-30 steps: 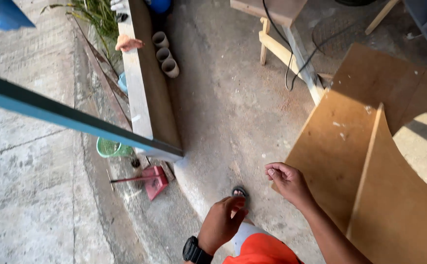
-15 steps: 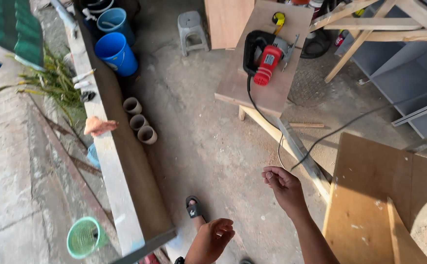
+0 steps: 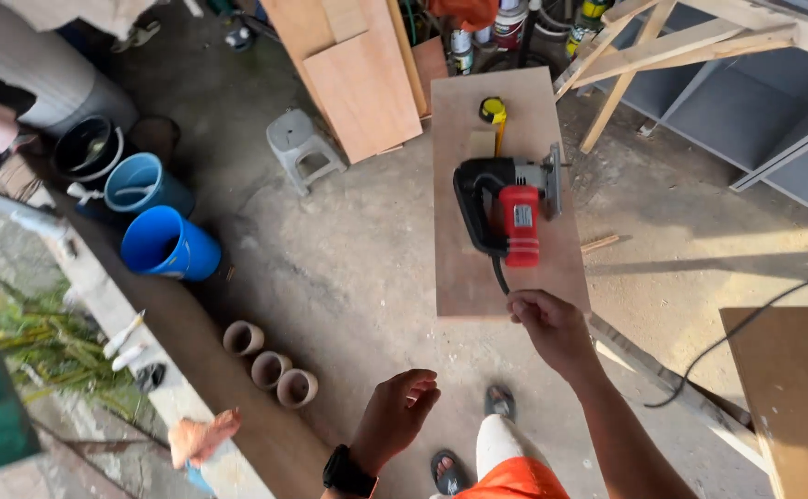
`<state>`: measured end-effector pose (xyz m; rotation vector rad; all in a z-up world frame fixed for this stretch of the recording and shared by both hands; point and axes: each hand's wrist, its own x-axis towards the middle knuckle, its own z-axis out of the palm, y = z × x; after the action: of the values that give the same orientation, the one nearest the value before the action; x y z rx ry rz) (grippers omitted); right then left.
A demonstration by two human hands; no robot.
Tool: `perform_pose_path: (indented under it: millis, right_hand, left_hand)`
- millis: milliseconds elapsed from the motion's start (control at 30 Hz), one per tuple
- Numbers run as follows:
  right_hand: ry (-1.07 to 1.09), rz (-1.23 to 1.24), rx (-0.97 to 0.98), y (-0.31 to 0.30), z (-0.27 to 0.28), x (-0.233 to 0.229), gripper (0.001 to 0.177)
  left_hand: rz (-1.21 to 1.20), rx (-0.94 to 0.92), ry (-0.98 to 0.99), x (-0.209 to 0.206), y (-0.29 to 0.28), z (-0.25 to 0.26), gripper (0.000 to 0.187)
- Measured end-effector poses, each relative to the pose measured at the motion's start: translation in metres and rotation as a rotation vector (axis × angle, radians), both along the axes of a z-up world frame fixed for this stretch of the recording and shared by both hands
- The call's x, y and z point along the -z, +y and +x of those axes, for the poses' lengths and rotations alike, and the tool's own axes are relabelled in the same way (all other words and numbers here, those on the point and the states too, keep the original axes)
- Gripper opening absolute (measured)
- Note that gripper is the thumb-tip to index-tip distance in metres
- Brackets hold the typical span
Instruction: Measuring a curved wooden piece with a tape measure and marking a straight wooden board with a pencil for layout.
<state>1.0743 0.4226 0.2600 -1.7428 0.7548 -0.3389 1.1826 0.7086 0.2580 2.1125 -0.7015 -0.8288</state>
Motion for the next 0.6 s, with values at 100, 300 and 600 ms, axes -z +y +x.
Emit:
perform_pose_path:
  millis: [100,300,600]
  right_hand:
    - [0.01,-0.211,0.029,-0.063,0.088,-0.01,0.023]
    - [0.191,-0.275,0.168,-0.235,0.292,0.037,0.022]
    - [0.531,-0.234,0.115,-0.322,0.399,0.138,0.036]
  left_hand:
    - [-0.021,0.032,-0.021,0.005,-0.044,0.082,0.027]
    - [-0.071,0.036,-0.19,0.018,-0.175,0.236,0.022]
    - [-0.062,0.177,-0.393,0.056,-0.423,0.389,0.042]
